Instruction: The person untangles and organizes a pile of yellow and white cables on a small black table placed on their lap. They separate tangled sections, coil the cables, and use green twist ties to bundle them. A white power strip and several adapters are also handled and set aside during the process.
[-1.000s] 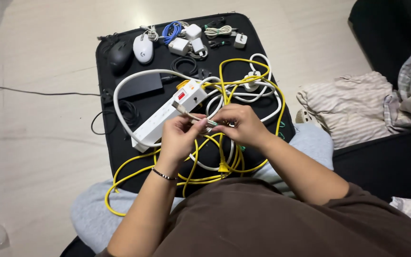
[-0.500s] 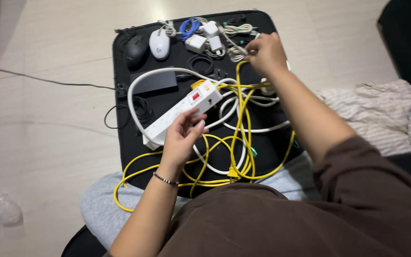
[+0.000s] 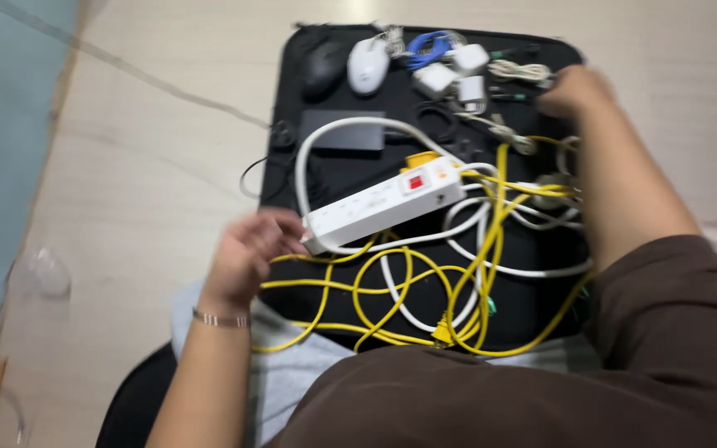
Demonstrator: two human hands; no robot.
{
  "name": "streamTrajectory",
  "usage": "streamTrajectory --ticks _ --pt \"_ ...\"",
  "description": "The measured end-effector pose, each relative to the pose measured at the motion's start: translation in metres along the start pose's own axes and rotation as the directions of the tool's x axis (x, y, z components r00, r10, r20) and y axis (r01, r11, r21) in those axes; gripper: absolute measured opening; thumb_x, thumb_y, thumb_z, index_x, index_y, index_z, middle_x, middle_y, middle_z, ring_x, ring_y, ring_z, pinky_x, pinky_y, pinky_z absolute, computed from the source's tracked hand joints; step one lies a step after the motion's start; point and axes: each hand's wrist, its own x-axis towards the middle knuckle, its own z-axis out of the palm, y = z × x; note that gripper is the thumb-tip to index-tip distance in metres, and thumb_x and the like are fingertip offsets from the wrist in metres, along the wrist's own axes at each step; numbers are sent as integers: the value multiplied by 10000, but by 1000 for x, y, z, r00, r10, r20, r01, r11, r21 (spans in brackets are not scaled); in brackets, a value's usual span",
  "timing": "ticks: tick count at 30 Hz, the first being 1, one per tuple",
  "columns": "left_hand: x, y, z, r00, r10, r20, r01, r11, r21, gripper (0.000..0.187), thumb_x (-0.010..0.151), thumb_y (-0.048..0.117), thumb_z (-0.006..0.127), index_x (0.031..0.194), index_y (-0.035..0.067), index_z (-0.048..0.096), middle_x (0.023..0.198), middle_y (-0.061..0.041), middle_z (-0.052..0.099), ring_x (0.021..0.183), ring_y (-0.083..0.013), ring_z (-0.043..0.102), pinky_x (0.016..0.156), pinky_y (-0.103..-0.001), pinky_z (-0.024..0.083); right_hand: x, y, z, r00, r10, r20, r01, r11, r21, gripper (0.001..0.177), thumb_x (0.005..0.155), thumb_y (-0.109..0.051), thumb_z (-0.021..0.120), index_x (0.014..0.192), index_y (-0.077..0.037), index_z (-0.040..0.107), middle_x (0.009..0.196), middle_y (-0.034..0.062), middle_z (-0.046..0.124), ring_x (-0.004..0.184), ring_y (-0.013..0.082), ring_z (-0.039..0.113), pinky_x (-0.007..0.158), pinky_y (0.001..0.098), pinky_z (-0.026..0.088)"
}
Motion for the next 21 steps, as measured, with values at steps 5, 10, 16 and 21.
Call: streamTrajectory --ticks 5,10,16,21 --pt "40 -26 -70 821 149 -551 -110 988 105 216 1013 197 651 1113 9 689 969 -82 717 773 -133 653 707 -275 529 29 3 47 953 -181 -243 196 980 42 727 801 -362 891 1352 -1 583 1245 316 598 1120 477 580 909 516 483" --pt "111 -70 -132 737 295 -609 28 886 462 240 990 219 695 1136 31 716 1031 -62 735 906 -129 665 780 -273 542 10 -3 61 879 -12 -477 79 990 120 474 776 -96 834 1208 3 666 1163 273 683 1075 462 652 907 494 533" --pt "203 -76 -123 883 213 -417 312 397 863 858 687 218 923 1433 192 501 1359 -231 531 1205 -385 574 1011 -442 490 -66 -66 3 766 -225 -603 516 775 366 434 795 -69 929 1162 -11 704 1163 151 729 1089 305 701 926 417 566" --pt "239 -76 -105 901 -8 -433 391 445 806 1032 617 201 888 1530 284 414 1429 -128 583 1271 -306 589 1049 -391 481 -141 -200 -35 829 -482 -283 411 183 893 469 851 -54 810 1295 -70 660 1132 71 713 1050 196 725 919 337 630"
